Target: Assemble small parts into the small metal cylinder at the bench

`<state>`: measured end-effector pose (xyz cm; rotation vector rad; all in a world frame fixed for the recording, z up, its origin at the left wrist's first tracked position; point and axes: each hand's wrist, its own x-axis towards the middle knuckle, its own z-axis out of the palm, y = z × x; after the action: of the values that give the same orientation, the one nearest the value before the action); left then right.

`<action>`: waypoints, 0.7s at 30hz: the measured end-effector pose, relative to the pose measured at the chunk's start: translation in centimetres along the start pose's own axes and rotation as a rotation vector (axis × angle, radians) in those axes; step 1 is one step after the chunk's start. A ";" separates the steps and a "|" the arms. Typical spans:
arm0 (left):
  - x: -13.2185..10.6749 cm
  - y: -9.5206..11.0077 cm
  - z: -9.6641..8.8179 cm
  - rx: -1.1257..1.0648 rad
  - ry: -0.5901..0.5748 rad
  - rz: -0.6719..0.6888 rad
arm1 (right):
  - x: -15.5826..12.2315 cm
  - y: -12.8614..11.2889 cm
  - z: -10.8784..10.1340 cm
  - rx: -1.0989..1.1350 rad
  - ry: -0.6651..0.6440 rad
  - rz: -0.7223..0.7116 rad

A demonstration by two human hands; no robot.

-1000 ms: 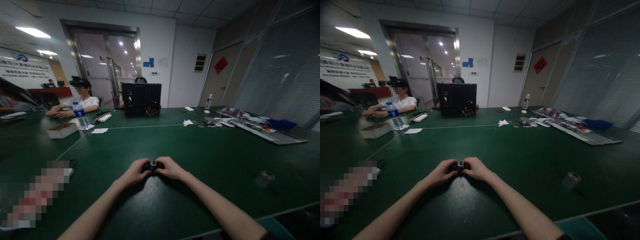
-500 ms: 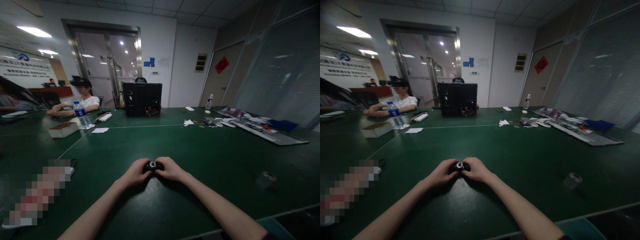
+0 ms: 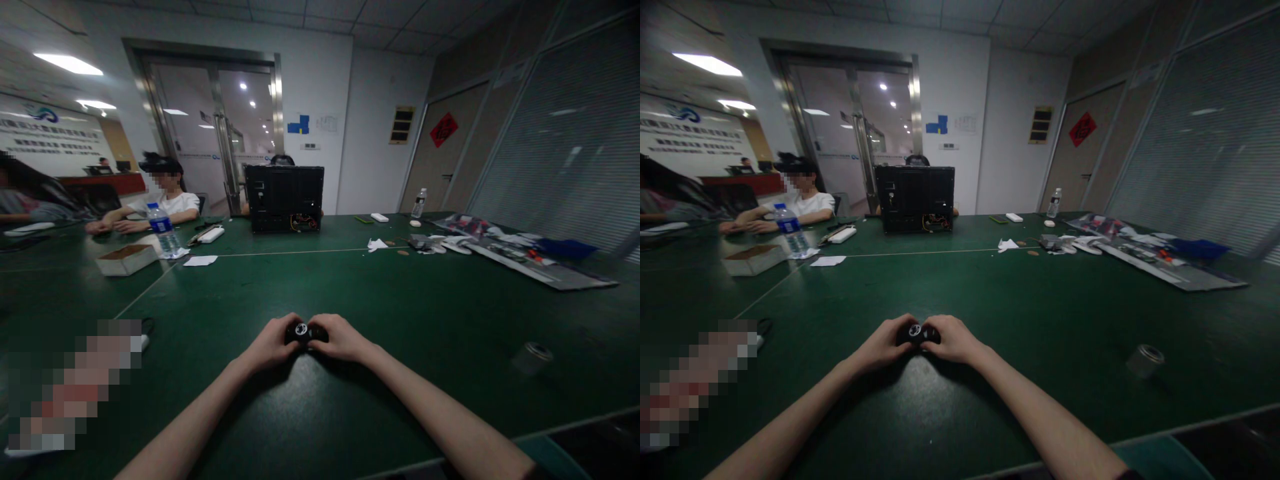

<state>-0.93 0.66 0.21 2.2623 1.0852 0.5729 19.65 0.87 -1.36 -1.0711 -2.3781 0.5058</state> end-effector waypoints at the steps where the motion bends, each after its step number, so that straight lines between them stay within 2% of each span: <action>1: 0.0 -0.1 0.0 -0.021 0.000 0.000 | 0.0 0.0 0.0 0.001 0.001 -0.004; 15: 0.5 -1.5 0.3 -0.196 -0.009 -0.097 | 0.0 -0.5 -0.4 0.022 -0.024 0.015; 21: 0.8 -1.4 0.4 -0.387 -0.036 -0.097 | 0.0 -0.4 0.0 0.113 0.001 0.046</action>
<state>-1.06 1.91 -0.86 1.8692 0.9655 0.6388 19.37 0.59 -1.17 -1.0777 -2.2986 0.6472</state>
